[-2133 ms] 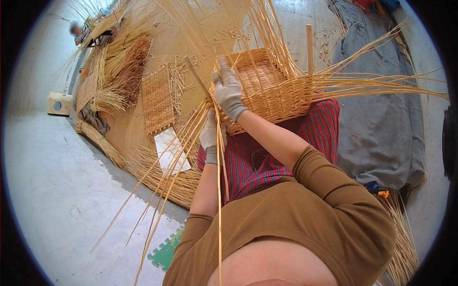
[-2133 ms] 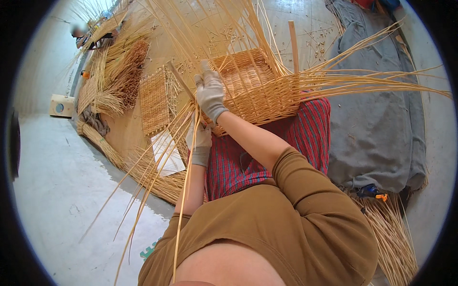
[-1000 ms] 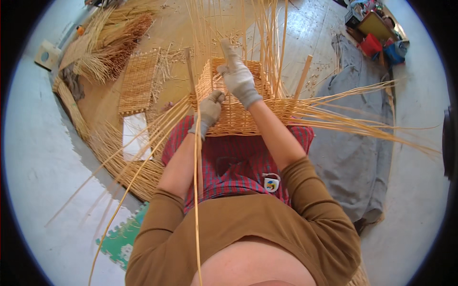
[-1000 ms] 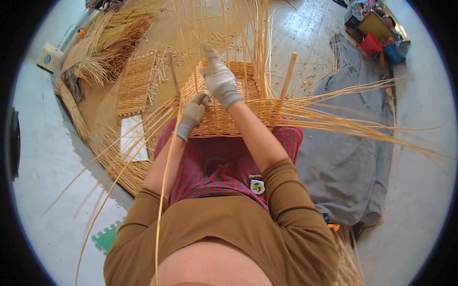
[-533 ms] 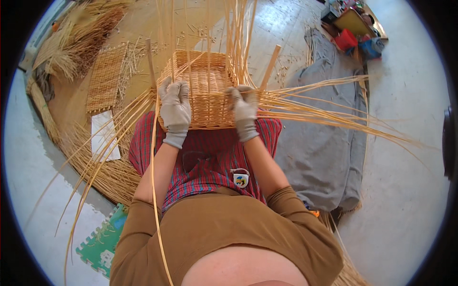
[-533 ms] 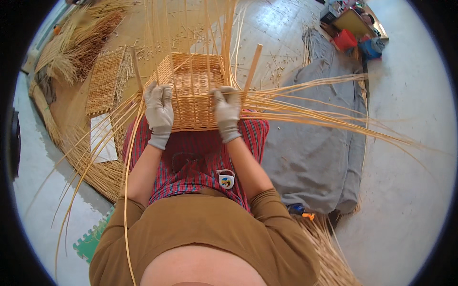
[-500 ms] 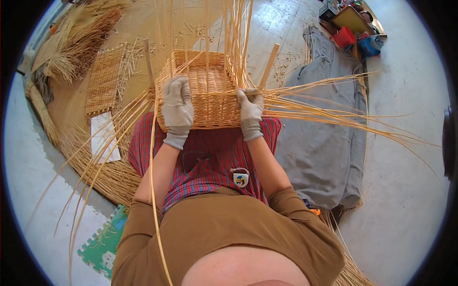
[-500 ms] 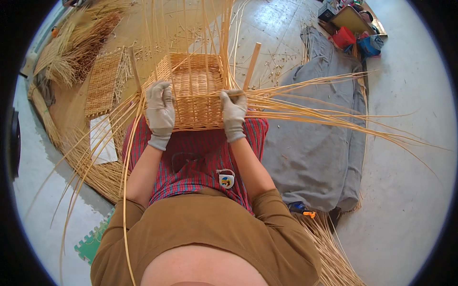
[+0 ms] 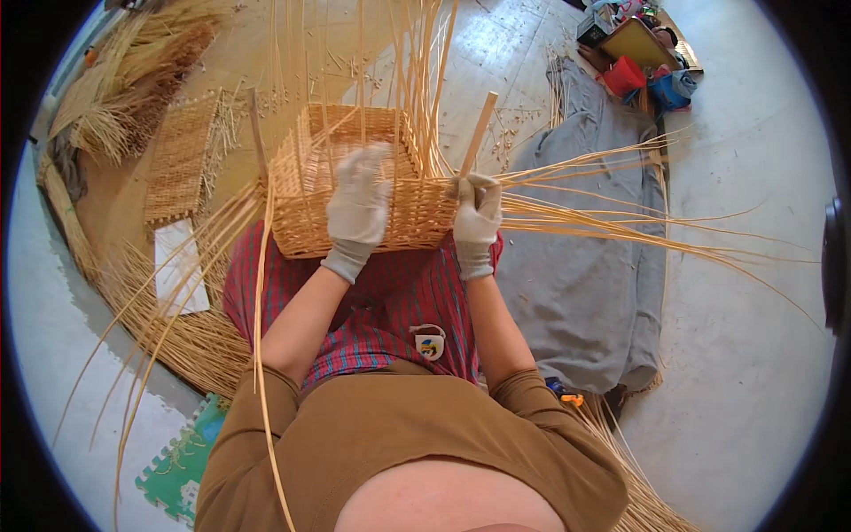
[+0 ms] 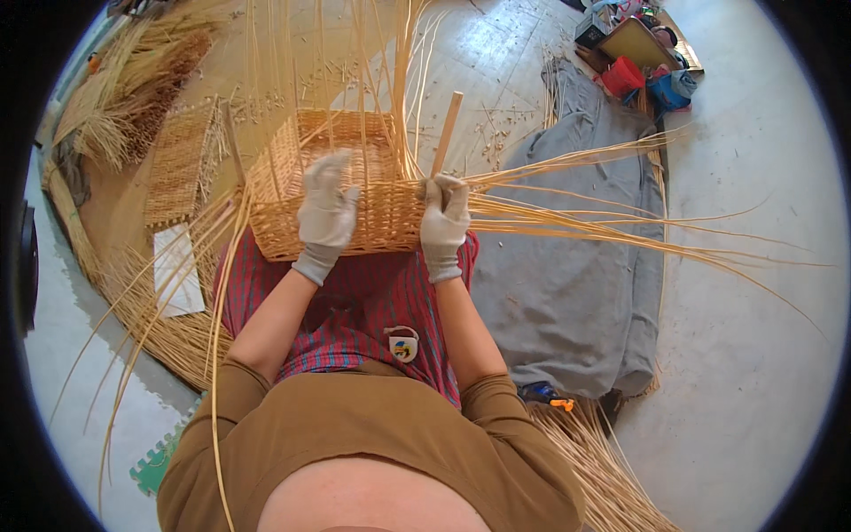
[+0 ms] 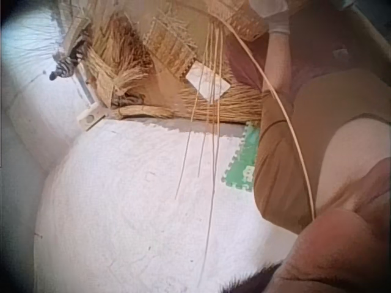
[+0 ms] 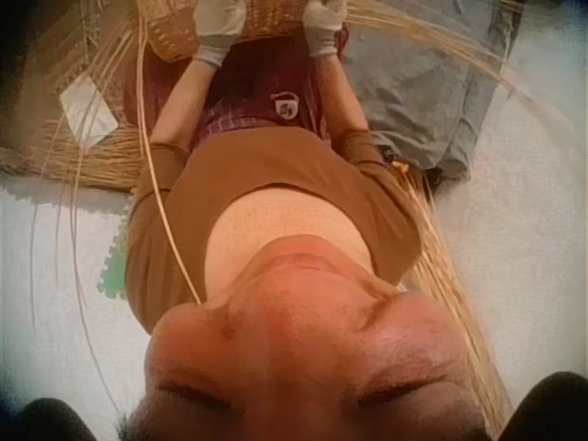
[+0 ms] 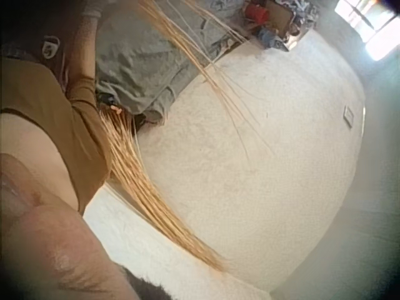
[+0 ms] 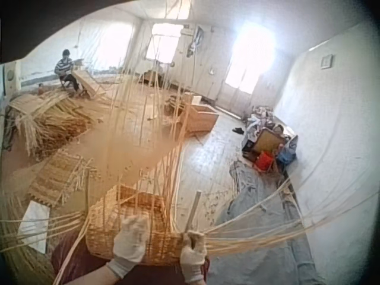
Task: The recorder is weaving a basket using long wooden or wicker strips, measuring dimensions with a tape measure.
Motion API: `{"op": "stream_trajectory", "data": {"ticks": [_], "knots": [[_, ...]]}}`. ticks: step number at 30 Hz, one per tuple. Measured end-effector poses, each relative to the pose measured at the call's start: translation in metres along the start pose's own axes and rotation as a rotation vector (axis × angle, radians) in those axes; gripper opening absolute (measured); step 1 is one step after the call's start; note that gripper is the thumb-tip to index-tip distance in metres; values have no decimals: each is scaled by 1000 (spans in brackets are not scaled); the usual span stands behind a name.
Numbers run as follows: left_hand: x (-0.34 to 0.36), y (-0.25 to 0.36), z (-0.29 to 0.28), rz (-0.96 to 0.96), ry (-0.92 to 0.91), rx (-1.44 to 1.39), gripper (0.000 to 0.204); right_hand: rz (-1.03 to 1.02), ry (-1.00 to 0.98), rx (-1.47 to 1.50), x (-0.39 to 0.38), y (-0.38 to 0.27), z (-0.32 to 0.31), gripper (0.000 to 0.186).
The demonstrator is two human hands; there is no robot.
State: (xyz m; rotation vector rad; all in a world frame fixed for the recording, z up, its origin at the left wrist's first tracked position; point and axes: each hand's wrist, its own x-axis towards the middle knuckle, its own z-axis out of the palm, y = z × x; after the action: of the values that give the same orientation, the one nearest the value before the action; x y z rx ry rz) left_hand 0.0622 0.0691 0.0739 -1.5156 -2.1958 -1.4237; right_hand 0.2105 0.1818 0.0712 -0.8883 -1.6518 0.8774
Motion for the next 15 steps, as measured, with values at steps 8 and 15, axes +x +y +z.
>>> {"op": "stream_trajectory", "data": {"ticks": [8, 15], "knots": [[3, 31, 48, -203, -824, 264, 91, -539, 88, -919, 33, 9, 6, 52], [-41, -7, 20, -77, -383, -465, 53, -328, -83, -787, -10, 44, -31, 56]]}}
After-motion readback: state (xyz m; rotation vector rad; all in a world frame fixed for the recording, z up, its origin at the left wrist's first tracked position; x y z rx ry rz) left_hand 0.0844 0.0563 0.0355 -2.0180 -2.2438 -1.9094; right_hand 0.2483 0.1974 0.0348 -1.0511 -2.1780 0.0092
